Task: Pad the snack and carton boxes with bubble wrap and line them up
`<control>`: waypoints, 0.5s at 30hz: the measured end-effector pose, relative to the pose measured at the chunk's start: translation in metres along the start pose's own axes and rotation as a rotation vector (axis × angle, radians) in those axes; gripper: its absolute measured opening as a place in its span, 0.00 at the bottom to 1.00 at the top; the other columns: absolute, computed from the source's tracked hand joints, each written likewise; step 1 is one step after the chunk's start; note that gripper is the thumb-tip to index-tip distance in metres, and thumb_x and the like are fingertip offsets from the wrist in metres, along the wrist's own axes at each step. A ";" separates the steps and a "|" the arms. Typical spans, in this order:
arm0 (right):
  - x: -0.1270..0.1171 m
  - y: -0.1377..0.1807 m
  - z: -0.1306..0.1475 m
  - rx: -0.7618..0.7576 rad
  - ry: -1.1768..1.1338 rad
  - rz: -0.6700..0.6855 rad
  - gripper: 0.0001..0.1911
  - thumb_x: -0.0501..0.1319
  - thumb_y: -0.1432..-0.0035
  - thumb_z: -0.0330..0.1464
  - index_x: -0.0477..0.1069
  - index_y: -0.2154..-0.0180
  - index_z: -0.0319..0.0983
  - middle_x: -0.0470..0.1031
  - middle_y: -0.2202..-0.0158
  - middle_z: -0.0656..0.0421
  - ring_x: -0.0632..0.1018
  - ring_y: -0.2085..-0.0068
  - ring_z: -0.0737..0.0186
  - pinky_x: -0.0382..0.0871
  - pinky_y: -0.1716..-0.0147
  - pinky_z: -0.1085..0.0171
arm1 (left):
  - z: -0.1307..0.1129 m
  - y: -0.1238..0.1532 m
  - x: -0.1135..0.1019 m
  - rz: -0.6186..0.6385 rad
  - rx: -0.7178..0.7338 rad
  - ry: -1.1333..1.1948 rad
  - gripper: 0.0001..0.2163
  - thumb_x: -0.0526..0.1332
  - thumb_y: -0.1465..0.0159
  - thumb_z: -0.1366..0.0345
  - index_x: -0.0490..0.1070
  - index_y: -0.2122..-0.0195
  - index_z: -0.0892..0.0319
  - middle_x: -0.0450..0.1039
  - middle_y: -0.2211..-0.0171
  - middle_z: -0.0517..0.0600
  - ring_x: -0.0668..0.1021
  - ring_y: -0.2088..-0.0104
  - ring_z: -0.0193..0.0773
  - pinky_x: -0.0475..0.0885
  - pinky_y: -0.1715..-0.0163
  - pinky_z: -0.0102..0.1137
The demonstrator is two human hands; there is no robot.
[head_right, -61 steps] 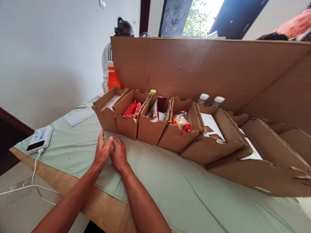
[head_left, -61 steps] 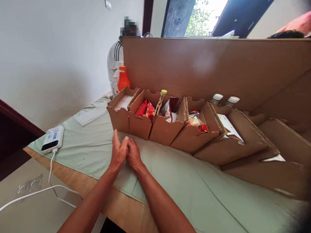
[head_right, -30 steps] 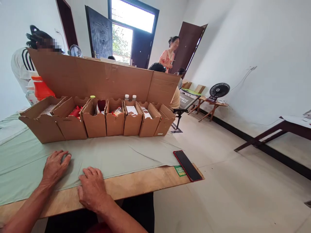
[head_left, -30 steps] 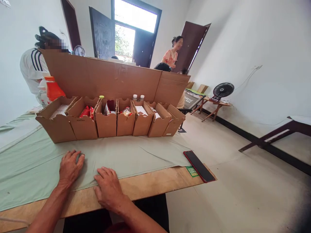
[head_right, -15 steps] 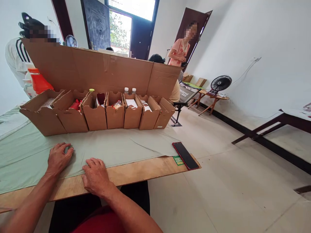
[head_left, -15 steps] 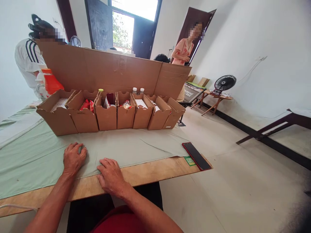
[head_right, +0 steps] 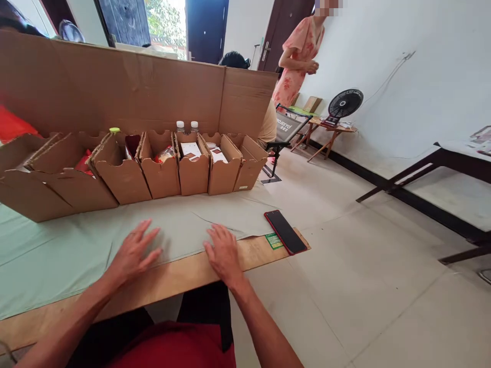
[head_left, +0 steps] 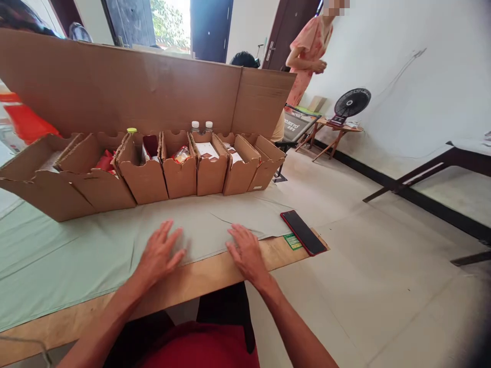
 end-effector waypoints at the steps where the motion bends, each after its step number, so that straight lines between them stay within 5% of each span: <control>1: -0.004 0.002 -0.016 0.035 0.034 -0.004 0.21 0.54 0.30 0.34 0.71 0.40 0.37 0.68 0.34 0.45 0.66 0.33 0.43 0.62 0.37 0.42 | -0.019 -0.002 0.011 0.060 0.078 -0.006 0.25 0.53 0.29 0.51 0.69 0.36 0.58 0.59 0.29 0.62 0.64 0.31 0.59 0.64 0.36 0.52; 5: 0.000 0.025 -0.038 0.067 0.122 0.005 0.20 0.55 0.30 0.35 0.73 0.41 0.40 0.69 0.34 0.49 0.68 0.34 0.46 0.62 0.36 0.45 | -0.055 0.013 0.034 0.183 0.234 -0.091 0.27 0.53 0.28 0.47 0.61 0.30 0.50 0.59 0.29 0.56 0.63 0.30 0.56 0.55 0.33 0.53; 15: 0.007 0.044 -0.033 0.036 0.209 -0.068 0.22 0.55 0.29 0.37 0.71 0.38 0.41 0.68 0.33 0.53 0.67 0.32 0.48 0.61 0.35 0.47 | -0.058 0.030 0.025 0.088 0.323 -0.256 0.31 0.54 0.28 0.45 0.53 0.27 0.48 0.57 0.28 0.53 0.62 0.29 0.51 0.46 0.31 0.47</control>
Point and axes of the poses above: each hand's wrist, its own y-axis away from the middle knuckle, its own x-axis out of the palm, z = x × y, the point moved 9 cm from there along -y, towards the middle knuckle
